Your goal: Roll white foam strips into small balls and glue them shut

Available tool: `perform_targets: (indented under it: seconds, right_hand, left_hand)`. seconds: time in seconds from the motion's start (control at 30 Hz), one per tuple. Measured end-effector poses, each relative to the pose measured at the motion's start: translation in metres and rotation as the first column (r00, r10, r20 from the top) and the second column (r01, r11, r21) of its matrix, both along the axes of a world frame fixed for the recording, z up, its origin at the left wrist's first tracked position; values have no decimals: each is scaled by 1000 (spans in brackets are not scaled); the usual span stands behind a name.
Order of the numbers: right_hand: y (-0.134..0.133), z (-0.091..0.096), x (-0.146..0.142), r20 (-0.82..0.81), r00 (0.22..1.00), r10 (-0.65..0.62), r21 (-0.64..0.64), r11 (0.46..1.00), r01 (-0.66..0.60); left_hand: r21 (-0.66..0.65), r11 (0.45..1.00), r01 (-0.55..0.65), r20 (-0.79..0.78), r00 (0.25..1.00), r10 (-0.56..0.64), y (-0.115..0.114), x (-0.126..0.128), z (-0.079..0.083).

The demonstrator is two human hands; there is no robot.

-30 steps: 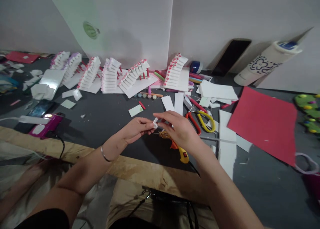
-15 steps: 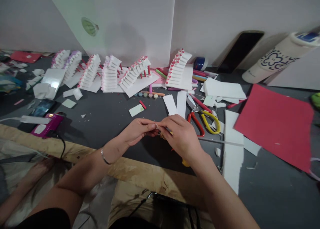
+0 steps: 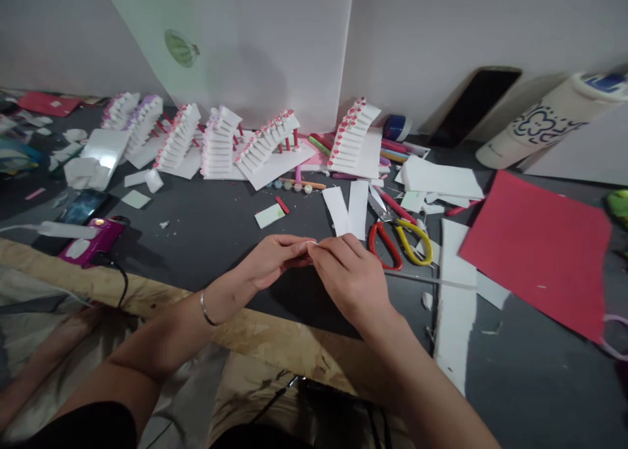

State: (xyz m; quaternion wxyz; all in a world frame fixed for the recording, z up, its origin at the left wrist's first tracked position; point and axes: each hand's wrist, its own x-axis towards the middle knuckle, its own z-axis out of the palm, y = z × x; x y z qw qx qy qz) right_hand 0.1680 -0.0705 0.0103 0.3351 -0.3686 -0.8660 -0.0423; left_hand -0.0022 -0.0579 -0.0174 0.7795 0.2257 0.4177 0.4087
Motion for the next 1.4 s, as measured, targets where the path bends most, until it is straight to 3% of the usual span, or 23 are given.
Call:
perform_targets:
  seconds: [0.13,0.33,0.63,0.77,1.2,1.4]
  right_hand:
    - [2,1,-1,-14,999,-29,11,1000,30]
    - [4,-4,0,-162,986,-48,-38,998,42]
    - [3,-4,0,-199,979,-40,-106,994,19]
    - [1,-6,1,-153,986,-69,-97,994,54]
    - [-4,-4,1,-4,997,-71,97,993,72]
    - [-6,-6,-5,75,991,-109,137,986,98]
  left_hand:
    - [16,1000,27,34,999,-27,0,-1,3]
    - [40,997,70,65,995,-72,1,-3,3]
    - [29,996,81,100,991,-84,1,-2,0]
    - [27,997,77,89,993,-79,1,-2,2]
    - [0,1000,26,75,997,-26,-3,2,3]
    - [2,999,-47,67,997,46,0,1,-2]
